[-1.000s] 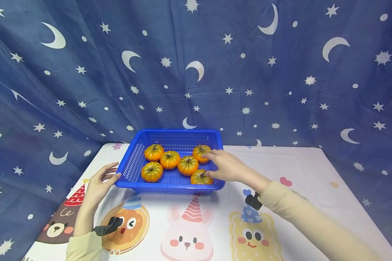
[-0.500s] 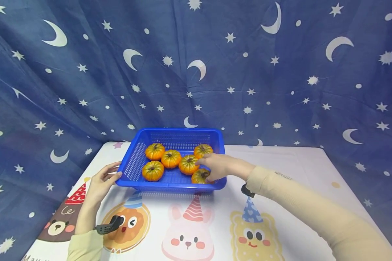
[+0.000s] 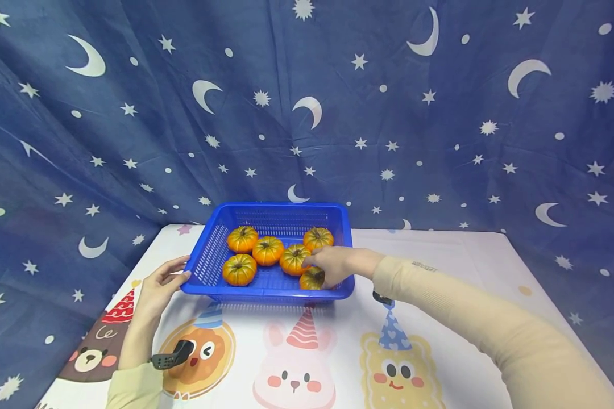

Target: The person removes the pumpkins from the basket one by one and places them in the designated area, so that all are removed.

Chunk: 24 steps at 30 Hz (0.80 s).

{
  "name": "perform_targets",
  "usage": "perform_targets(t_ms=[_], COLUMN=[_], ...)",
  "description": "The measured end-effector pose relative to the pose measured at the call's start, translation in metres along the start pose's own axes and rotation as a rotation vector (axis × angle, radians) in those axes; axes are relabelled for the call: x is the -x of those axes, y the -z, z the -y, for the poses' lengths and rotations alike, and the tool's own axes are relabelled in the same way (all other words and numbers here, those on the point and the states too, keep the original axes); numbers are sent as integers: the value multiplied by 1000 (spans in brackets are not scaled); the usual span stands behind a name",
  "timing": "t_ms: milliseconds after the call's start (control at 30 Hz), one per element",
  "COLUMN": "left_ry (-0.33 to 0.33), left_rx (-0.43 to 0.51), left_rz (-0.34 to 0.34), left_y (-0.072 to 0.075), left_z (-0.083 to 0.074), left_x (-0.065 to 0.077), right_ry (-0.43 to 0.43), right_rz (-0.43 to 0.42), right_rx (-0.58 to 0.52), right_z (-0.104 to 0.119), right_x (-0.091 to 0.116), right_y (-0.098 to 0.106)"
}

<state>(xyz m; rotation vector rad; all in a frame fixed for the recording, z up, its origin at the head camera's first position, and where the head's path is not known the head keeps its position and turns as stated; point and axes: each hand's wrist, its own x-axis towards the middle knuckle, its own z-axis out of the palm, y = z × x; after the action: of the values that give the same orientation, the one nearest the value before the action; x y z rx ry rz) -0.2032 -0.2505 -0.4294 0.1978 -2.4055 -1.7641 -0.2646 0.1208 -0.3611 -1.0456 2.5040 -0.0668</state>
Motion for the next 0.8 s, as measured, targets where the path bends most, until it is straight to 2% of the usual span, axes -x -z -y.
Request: perform_targets(t_ms=[333, 600, 800], left_ry=[45, 118, 113], left_rx=[65, 181, 245], left_rz=[57, 130, 160], left_y=[5, 11, 13], left_z=[-3, -2, 0], left_x=[1, 0, 0], right_ry=[-18, 4, 15], right_rz=[11, 8, -7], right_rx=[-11, 57, 97], right_z=[-5, -7, -7], right_x=[-9, -11, -13], right_y=[-12, -20, -23])
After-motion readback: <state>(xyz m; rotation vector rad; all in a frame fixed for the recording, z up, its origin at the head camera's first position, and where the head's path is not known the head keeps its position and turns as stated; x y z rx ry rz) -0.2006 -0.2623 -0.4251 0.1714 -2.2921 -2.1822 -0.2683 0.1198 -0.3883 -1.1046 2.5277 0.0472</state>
